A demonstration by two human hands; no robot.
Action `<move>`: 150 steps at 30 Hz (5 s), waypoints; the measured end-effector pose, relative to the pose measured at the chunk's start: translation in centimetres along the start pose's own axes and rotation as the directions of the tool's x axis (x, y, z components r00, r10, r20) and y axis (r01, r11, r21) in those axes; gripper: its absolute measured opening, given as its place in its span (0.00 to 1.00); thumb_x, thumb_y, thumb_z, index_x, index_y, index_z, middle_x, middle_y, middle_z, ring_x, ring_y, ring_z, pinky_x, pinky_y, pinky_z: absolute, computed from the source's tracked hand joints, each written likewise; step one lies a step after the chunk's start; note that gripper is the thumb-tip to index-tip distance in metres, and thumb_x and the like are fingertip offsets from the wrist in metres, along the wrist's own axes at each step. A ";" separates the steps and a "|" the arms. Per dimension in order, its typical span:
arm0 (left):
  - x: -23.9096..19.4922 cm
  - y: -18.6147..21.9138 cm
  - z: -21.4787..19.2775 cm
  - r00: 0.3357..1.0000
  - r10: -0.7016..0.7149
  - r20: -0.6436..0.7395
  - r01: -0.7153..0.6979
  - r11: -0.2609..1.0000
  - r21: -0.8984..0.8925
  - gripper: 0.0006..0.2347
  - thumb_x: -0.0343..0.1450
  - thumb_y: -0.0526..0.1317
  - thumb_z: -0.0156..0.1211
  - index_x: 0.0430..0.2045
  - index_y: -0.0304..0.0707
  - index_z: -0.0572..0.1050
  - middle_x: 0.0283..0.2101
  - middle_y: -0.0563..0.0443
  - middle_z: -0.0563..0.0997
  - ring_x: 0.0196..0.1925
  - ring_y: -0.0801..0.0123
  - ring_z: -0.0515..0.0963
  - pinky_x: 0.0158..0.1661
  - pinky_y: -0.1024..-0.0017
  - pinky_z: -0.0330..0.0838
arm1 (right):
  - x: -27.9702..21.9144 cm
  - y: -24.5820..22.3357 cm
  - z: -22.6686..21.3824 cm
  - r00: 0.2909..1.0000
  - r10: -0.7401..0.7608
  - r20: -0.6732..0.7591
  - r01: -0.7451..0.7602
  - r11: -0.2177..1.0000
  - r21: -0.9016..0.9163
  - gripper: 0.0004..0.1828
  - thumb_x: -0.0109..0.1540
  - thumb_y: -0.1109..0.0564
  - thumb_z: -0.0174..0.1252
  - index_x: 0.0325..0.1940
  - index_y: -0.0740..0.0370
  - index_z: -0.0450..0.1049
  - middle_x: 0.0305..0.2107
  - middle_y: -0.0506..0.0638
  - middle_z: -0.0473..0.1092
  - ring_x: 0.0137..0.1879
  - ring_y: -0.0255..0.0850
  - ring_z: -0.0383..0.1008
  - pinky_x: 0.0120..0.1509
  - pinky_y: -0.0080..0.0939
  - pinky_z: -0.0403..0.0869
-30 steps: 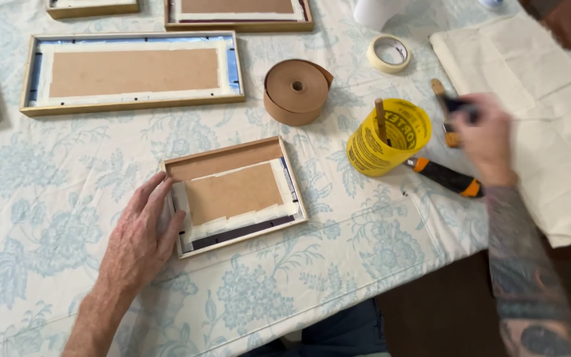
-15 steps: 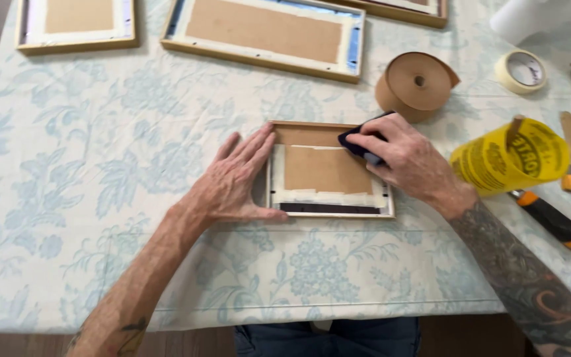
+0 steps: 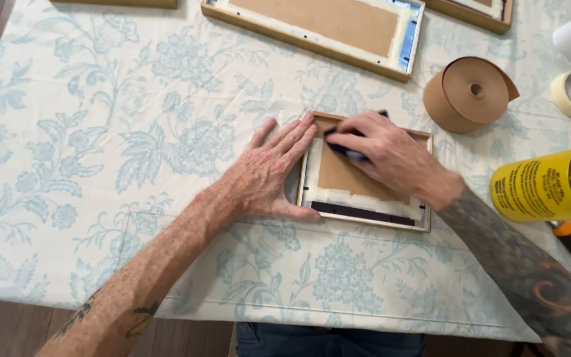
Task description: Sealing the back of a wooden picture frame using gummed paper tape, a brush, and a utility knife.
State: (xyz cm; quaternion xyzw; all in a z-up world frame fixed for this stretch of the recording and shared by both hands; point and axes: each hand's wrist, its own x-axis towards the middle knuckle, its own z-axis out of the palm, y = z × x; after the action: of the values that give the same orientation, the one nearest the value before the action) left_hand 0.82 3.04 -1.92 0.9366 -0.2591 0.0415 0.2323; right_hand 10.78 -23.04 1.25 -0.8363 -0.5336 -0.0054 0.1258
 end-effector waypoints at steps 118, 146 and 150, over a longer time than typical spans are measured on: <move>0.2 0.0 1.3 0.997 0.024 -0.071 -0.010 0.981 0.193 0.58 0.54 0.80 0.55 0.72 0.34 0.57 0.76 0.41 0.59 0.77 0.55 0.59 0.73 0.46 0.44 | -8.2 -0.2 0.4 0.835 0.527 -0.157 -0.536 0.715 -0.449 0.15 0.59 0.47 0.63 0.49 0.49 0.74 0.34 0.45 0.76 0.51 0.41 0.76 0.52 0.43 0.79; -0.7 0.7 1.3 0.988 0.043 -0.146 -0.026 0.993 0.117 0.50 0.57 0.75 0.59 0.68 0.35 0.65 0.72 0.40 0.66 0.72 0.57 0.69 0.73 0.49 0.49 | 4.8 1.2 2.5 0.985 0.039 -0.165 -0.038 0.999 0.014 0.20 0.56 0.59 0.70 0.52 0.52 0.76 0.46 0.46 0.73 0.56 0.45 0.72 0.63 0.46 0.74; -0.6 1.0 0.8 0.984 0.057 -0.166 -0.032 0.988 0.150 0.50 0.56 0.74 0.62 0.65 0.33 0.67 0.70 0.40 0.68 0.70 0.57 0.71 0.73 0.49 0.49 | 3.1 1.0 1.3 0.975 0.128 -0.181 -0.121 0.992 0.048 0.18 0.58 0.60 0.68 0.51 0.52 0.76 0.44 0.45 0.72 0.56 0.44 0.72 0.63 0.46 0.73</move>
State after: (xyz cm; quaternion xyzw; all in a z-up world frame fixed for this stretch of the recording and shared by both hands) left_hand -0.23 2.23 -2.39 0.9381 -0.2557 0.1453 0.1828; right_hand 12.84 -20.41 0.18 -0.8615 -0.4664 -0.0648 0.1900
